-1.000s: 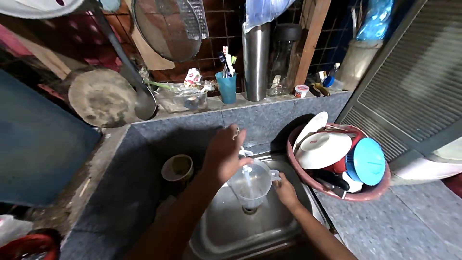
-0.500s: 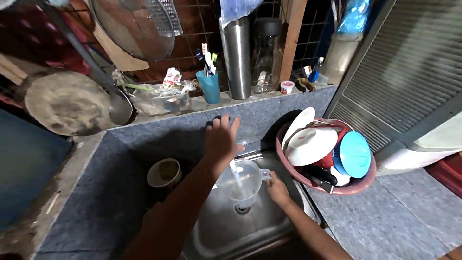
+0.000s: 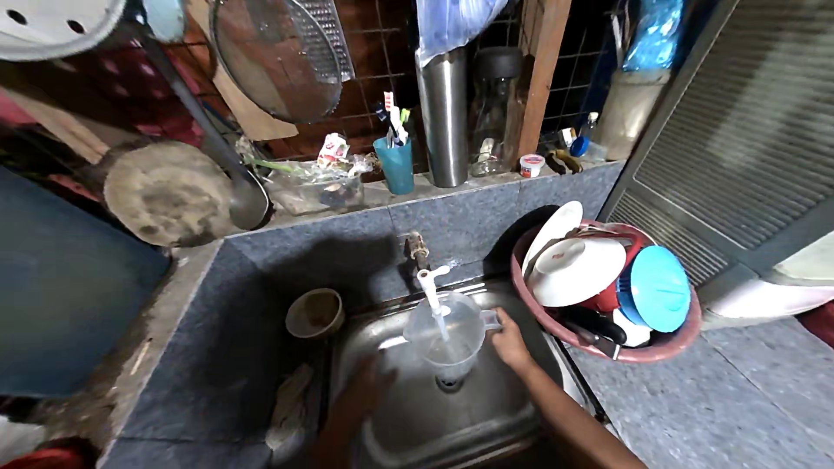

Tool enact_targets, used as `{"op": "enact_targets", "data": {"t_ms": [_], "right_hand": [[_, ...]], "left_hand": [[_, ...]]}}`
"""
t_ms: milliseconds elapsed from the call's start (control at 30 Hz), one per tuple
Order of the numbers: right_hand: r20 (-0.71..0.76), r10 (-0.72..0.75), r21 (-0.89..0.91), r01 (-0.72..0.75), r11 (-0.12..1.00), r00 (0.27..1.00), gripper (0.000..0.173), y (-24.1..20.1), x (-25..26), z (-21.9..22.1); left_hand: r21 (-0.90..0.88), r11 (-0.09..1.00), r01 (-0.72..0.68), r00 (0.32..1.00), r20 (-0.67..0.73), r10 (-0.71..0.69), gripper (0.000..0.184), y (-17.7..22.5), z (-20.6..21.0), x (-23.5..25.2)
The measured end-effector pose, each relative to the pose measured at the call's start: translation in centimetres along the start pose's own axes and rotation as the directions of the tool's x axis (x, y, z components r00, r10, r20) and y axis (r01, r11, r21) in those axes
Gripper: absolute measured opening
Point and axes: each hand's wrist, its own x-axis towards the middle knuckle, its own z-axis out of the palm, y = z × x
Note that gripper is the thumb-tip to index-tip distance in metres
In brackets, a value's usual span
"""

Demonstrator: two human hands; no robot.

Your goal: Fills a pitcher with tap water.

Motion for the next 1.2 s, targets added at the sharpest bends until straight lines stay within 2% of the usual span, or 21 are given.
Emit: {"op": "enact_targets", "data": {"t_ms": [33,100,200,300,433,567,767,900,1200], "right_hand": [[-0.017,0.013,0.012,-0.012,1.0,1.0,0.034,-0.1,0.1,0.3],[-0.043,0.024,0.015,-0.024,1.0,0.999,0.027,-0.2,0.4,0.7],[-0.05,0.024,-0.01,-0.024,1.0,0.998,0.025,-0.3,0.5,0.7],[-0.049,0.022,-0.034,-0.024,0.999,0.999,0.023,-0.5,0.3,0.5],[-0.084,0.007,-0.054,-0.012,0.998,0.996,0.023,-0.3,-1.0,-0.1],[-0.158,-0.032,-0.011,0.031,0.999,0.987,0.021,0.5,-2.7,0.1],[-0.176,-0.033,0.031,0.039,0.999,0.984,0.021,0.8,-2.8,0.3],[-0.175,-0.027,0.012,0.03,0.999,0.984,0.022,1.1,-2.8,0.2],[-0.189,-0.036,-0.007,0.036,0.999,0.981,0.024,1.2,-2.7,0.2]], "left_hand": [[-0.019,1.0,-0.009,0.997,0.079,0.011,0.072,-0.4,1.4,0.0],[-0.095,0.995,-0.038,0.99,0.132,0.051,0.091,0.0,3.9,0.6],[-0.329,0.936,-0.122,0.988,0.047,0.145,0.122,0.8,7.1,2.3],[-0.498,0.853,-0.16,0.987,-0.064,0.148,0.132,1.7,8.9,3.4],[-0.561,0.79,-0.249,0.969,-0.148,0.2,0.139,1.6,10.3,3.4],[-0.542,0.789,-0.29,0.957,-0.168,0.237,0.145,1.3,11.3,2.8],[-0.481,0.83,-0.282,0.959,-0.179,0.221,0.142,1.2,11.6,2.9],[-0.506,0.807,-0.305,0.949,-0.231,0.214,0.14,1.0,12.9,2.9],[-0.515,0.81,-0.279,0.957,-0.215,0.193,0.138,1.2,13.0,2.6]]}}
